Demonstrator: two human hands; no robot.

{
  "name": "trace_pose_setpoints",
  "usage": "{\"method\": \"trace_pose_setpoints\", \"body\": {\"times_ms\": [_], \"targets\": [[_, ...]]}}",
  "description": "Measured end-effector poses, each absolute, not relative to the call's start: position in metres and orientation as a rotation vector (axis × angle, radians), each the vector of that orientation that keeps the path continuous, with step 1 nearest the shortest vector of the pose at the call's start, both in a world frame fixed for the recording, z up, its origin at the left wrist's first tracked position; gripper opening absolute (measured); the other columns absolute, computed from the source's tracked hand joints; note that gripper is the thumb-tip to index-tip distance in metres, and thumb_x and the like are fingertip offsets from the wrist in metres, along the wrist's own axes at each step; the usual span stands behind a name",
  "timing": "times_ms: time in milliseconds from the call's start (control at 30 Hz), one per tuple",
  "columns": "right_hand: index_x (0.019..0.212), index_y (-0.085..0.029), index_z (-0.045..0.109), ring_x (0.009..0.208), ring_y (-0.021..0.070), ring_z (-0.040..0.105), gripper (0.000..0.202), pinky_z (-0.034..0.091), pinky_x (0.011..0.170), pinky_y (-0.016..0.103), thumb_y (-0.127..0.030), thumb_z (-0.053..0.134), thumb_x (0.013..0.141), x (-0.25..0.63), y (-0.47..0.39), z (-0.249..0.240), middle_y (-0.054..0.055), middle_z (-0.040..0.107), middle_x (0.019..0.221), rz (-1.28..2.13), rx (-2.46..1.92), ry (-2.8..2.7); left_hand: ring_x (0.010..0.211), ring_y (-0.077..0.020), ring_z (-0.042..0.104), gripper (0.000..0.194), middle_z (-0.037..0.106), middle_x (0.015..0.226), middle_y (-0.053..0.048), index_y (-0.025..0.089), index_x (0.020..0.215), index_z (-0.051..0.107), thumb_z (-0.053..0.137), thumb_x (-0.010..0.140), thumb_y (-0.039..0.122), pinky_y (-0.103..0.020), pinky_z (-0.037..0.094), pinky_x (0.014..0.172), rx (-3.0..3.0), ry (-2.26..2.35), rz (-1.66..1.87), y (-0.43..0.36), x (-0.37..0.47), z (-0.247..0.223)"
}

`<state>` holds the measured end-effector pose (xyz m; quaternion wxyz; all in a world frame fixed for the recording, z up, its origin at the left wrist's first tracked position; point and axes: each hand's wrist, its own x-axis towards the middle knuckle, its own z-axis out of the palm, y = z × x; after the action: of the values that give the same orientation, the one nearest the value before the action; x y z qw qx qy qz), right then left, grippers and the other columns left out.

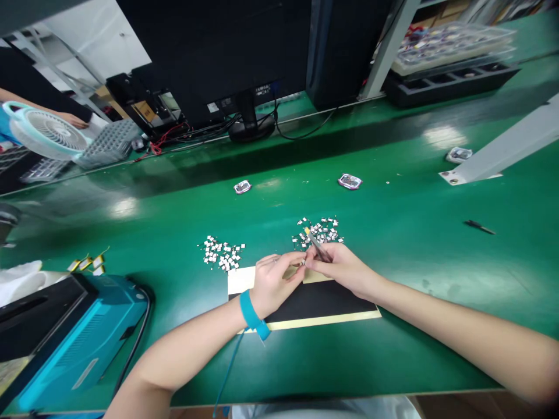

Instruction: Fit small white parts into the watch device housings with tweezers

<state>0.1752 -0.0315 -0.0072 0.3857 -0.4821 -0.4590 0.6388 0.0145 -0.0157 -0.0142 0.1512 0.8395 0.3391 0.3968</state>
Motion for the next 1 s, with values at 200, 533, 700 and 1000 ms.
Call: {"method": "trace_pose_setpoints", "body": {"times_ms": [200,533,700,1000], "targets": [[0.063,-0.013,0.054,0.043,0.0053,0.025,0.016,0.018,0.044,0.021,-0.028,0.059,0.066,0.1766,-0.0302,-0.0037,-0.006,0.039,0.051,1.68,-1.21,-1.151,0.064,-0.0112,0.065,0.018,0.069,0.073,0.0,0.017,0.085,0.057,0.062,0.069,0.012,-0.02,0.049,0.063,2.375,0.936,1.162,-0.0155,0.015,-0.0108],[0.064,-0.013,0.055,0.043,0.0051,0.025,0.015,0.015,0.041,0.021,-0.027,0.06,0.066,0.1751,-0.0316,-0.0037,-0.006,0.038,0.05,1.69,-1.205,-1.155,0.059,-0.0111,0.064,0.015,0.069,0.068,0.0,0.017,0.083,0.057,0.062,0.069,0.013,-0.021,0.049,0.061,2.357,0.933,1.133,-0.0141,0.0133,-0.0135],[0.065,-0.013,0.056,0.042,0.0048,0.024,0.014,0.014,0.042,0.022,-0.026,0.06,0.066,0.1756,-0.0311,-0.0043,-0.007,0.037,0.049,1.692,-1.203,-1.153,0.058,-0.0109,0.064,0.016,0.069,0.067,0.0,0.017,0.083,0.058,0.062,0.069,0.012,-0.021,0.049,0.06,2.36,0.932,1.131,-0.0136,0.0139,-0.0147],[0.063,-0.013,0.054,0.042,0.0047,0.024,0.014,0.014,0.041,0.022,-0.026,0.059,0.065,0.1739,-0.0321,-0.0031,-0.008,0.036,0.048,1.701,-1.216,-1.129,0.058,-0.011,0.064,0.016,0.068,0.066,0.001,0.017,0.083,0.057,0.062,0.068,0.012,-0.021,0.049,0.059,2.366,0.948,1.122,-0.0143,0.014,-0.013]]}}
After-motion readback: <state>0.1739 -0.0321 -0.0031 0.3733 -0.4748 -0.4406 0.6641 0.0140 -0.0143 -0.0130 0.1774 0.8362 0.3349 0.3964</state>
